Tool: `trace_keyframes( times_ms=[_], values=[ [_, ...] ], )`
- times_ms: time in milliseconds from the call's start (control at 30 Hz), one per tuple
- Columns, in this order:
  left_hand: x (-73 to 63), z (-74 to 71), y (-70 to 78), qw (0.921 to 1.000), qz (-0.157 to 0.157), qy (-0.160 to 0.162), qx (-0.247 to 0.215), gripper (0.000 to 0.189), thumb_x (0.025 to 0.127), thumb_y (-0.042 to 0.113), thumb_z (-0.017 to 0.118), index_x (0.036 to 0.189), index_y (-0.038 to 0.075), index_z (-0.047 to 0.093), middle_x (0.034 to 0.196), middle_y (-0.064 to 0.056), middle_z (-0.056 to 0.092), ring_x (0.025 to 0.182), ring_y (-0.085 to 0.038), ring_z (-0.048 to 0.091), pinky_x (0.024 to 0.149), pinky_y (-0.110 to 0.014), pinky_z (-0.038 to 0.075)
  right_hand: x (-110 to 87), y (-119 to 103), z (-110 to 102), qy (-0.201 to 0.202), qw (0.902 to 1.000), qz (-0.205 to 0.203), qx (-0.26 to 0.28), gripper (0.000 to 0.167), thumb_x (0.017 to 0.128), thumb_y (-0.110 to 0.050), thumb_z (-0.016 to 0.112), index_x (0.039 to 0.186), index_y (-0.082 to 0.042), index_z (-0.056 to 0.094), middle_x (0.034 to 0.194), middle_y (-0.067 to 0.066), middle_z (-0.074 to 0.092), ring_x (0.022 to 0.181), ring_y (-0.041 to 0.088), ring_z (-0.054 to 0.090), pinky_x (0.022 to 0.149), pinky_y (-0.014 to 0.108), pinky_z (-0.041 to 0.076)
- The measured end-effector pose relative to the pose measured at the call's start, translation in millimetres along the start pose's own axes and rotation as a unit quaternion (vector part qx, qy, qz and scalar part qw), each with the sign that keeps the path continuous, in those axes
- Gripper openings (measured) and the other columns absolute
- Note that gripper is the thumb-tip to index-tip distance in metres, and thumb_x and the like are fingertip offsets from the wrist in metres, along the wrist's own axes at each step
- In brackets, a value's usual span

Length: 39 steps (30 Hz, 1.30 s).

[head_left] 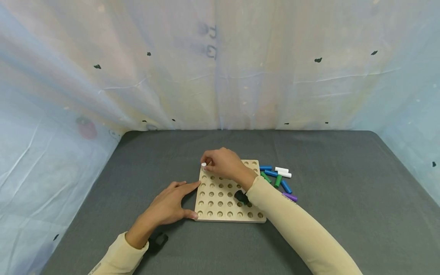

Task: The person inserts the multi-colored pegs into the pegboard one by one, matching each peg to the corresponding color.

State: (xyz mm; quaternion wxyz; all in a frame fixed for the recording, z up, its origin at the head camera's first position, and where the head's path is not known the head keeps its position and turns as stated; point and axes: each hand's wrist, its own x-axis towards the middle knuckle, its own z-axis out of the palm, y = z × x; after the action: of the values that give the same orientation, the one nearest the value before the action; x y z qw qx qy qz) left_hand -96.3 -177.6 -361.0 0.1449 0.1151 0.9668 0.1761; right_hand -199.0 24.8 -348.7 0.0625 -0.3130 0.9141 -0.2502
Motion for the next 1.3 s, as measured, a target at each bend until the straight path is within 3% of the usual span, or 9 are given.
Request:
trace_keyframes(
  times_ms=[133,233,433,600,733,1000,1300],
  values=[
    [-1.0,0.4,0.1,1.0,0.001,0.004,-0.001,0.096,0.068,0.045,0.088,0.152,0.035,0.042,0.152,-0.007,0.049,0.141,-0.032,0.043,0.1,-0.06,0.044,-9.0,0.3,-4.7,-0.008,0.9999,0.006,0.009,0.031,0.098,-0.029,0.065,0.127,-0.021,0.067,0.115,-0.001,0.073,0.093,0.012,0.069,0.08,0.032,0.056],
    [-2.2,0.9,1.1,1.0,0.004,0.007,-0.005,0.096,0.067,0.047,0.088,0.151,0.034,0.043,0.151,-0.007,0.05,0.14,-0.033,0.043,0.099,-0.061,0.044,-28.7,6.4,-13.5,0.004,0.9996,0.013,0.023,0.034,0.098,-0.029,0.065,0.131,-0.021,0.066,0.12,-0.001,0.071,0.102,0.015,0.069,0.084,0.036,0.055],
    [-5.3,1.5,4.1,0.9999,0.005,0.009,-0.009,0.097,0.067,0.046,0.089,0.151,0.033,0.043,0.151,-0.004,0.051,0.141,-0.033,0.042,0.1,-0.063,0.043,-100.0,29.5,-37.1,0.046,0.9973,0.054,0.018,0.029,0.094,-0.027,0.07,0.123,-0.02,0.07,0.116,-0.005,0.073,0.1,0.016,0.068,0.082,0.038,0.054],
    [-7.9,-0.3,5.0,0.9999,0.002,0.009,-0.007,0.096,0.067,0.044,0.089,0.151,0.034,0.043,0.152,-0.008,0.049,0.141,-0.034,0.042,0.098,-0.065,0.043,-163.6,46.7,-49.5,0.07,0.9891,0.129,0.014,0.026,0.093,-0.028,0.071,0.119,-0.021,0.071,0.107,-0.004,0.074,0.087,0.011,0.066,0.068,0.031,0.048],
    [-9.4,-3.4,3.7,0.9999,0.005,0.008,-0.004,0.097,0.067,0.044,0.089,0.152,0.033,0.043,0.152,-0.008,0.05,0.141,-0.035,0.042,0.099,-0.063,0.043,-193.5,58.3,-53.5,0.078,0.9842,0.159,0.002,0.026,0.092,-0.027,0.072,0.117,-0.02,0.071,0.108,0.0,0.074,0.087,0.016,0.067,0.065,0.033,0.047],
    [-7.3,-3.6,1.6,1.0,0.0,0.004,0.0,0.098,0.068,0.044,0.089,0.152,0.034,0.041,0.153,-0.005,0.049,0.142,-0.033,0.041,0.101,-0.063,0.042,-195.2,87.0,-61.1,0.093,0.9802,0.171,-0.036,0.031,0.092,-0.021,0.071,0.123,-0.014,0.068,0.113,0.01,0.072,0.096,0.027,0.067,0.072,0.043,0.05],
    [-8.0,-3.6,0.8,1.0,-0.002,0.003,-0.005,0.097,0.067,0.043,0.089,0.152,0.036,0.042,0.152,-0.004,0.049,0.143,-0.031,0.041,0.101,-0.061,0.043,-187.1,102.0,-62.4,0.069,0.9849,0.153,-0.043,0.035,0.093,-0.017,0.07,0.127,-0.01,0.066,0.121,0.013,0.069,0.107,0.033,0.064,0.09,0.058,0.049]
  ],
)
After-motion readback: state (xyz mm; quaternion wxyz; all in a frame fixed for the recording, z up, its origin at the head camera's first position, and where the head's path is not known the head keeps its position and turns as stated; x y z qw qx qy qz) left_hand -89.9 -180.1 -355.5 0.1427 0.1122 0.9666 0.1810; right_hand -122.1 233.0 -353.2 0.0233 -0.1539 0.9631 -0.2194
